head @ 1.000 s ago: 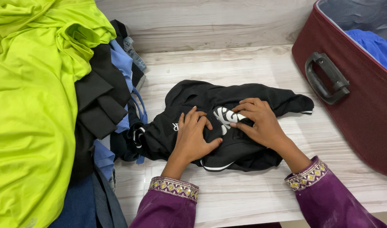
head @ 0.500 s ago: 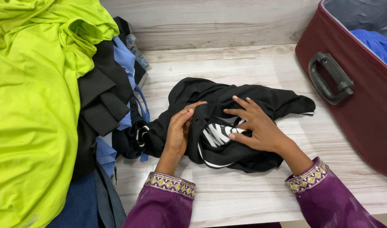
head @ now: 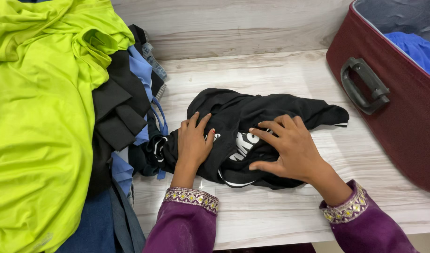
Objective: The person folds a black polo shirt by hand on a floor-level surface and places it into a red suitcase that contains other garments.
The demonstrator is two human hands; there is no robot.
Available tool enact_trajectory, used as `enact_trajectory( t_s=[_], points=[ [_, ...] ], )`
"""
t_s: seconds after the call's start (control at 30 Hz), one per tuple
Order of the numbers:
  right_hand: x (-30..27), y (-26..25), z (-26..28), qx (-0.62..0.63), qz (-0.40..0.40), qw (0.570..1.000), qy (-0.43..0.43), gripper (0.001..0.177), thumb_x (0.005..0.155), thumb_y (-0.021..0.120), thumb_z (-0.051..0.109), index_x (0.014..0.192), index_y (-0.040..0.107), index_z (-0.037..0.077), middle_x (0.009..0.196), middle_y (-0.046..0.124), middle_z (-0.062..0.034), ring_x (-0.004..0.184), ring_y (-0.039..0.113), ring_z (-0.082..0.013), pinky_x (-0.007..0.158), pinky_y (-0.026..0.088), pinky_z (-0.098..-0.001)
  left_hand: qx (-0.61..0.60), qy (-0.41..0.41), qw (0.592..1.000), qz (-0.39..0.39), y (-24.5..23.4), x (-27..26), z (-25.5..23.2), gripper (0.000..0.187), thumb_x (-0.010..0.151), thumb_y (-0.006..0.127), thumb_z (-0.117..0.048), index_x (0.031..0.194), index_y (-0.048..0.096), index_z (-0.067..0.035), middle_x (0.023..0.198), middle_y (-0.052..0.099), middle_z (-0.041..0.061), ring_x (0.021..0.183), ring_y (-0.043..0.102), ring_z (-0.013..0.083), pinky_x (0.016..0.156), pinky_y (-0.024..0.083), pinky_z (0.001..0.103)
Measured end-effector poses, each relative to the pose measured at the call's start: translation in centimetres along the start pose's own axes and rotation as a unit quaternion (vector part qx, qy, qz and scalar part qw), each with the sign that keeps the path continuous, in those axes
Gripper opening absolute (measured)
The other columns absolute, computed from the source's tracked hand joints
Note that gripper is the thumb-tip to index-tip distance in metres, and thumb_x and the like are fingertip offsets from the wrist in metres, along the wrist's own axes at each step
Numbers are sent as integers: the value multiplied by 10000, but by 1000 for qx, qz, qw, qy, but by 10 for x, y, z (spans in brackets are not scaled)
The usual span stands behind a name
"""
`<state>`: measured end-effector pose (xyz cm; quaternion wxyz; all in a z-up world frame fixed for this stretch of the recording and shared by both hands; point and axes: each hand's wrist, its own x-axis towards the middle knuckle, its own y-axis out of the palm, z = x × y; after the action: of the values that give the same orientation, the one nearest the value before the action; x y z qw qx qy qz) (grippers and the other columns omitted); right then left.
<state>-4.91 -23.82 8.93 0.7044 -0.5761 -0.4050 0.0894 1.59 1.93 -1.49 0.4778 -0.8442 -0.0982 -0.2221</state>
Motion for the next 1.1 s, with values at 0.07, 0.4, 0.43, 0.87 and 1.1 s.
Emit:
enact_trajectory(
  t_s=[0.07, 0.4, 0.43, 0.87, 1.1],
  points=[
    [-11, 0, 15, 32, 59, 996, 54, 913, 570, 894, 602, 1339, 649, 176, 1284, 636, -90, 950, 611, -274, 756, 498, -434, 18, -43, 998, 34, -2, -1, -2, 487, 889, 664, -359, 1350, 662, -202, 1482, 517, 176, 1174, 494, 414, 1028, 398, 498],
    [-22, 46, -18, -59, 68, 992, 89, 601, 772, 675, -66, 1275, 661, 264, 1344, 610, -33, 1015, 669, -265, 791, 583, -372, 305, -34, 948, 86, -21, -85, -79, 580, 988, 567, -438, 956, 681, 130, 849, 698, 274, 778, 720, 366, 824, 583, 441],
    [-11, 49, -25, -47, 55, 995, 72, 614, 766, 659, -88, 1290, 655, 231, 1392, 588, -67, 1036, 673, -279, 787, 584, -380, 119, -81, 981, 130, -30, -106, -92, 557, 1013, 584, -328, 1058, 629, 226, 916, 667, 336, 781, 740, 336, 671, 613, 383],
    [13, -15, -31, 92, 73, 956, 270, 476, 896, 749, 378, 1342, 667, 231, 1261, 729, -36, 976, 760, -207, 820, 589, -342, -210, 93, 973, 27, -72, -73, -91, 276, 893, 595, 35, 1139, 697, -38, 993, 737, 143, 908, 728, 308, 828, 574, 403],
    [-33, 42, -18, -8, 135, 943, 305, 880, 741, 799, 568, 1408, 531, 59, 1170, 636, -118, 1049, 648, -277, 782, 566, -403, 23, 10, 995, -101, -13, -7, 35, 772, 792, 780, -231, 1440, 436, 9, 1469, 494, 202, 1138, 521, 396, 977, 491, 478]
  ],
)
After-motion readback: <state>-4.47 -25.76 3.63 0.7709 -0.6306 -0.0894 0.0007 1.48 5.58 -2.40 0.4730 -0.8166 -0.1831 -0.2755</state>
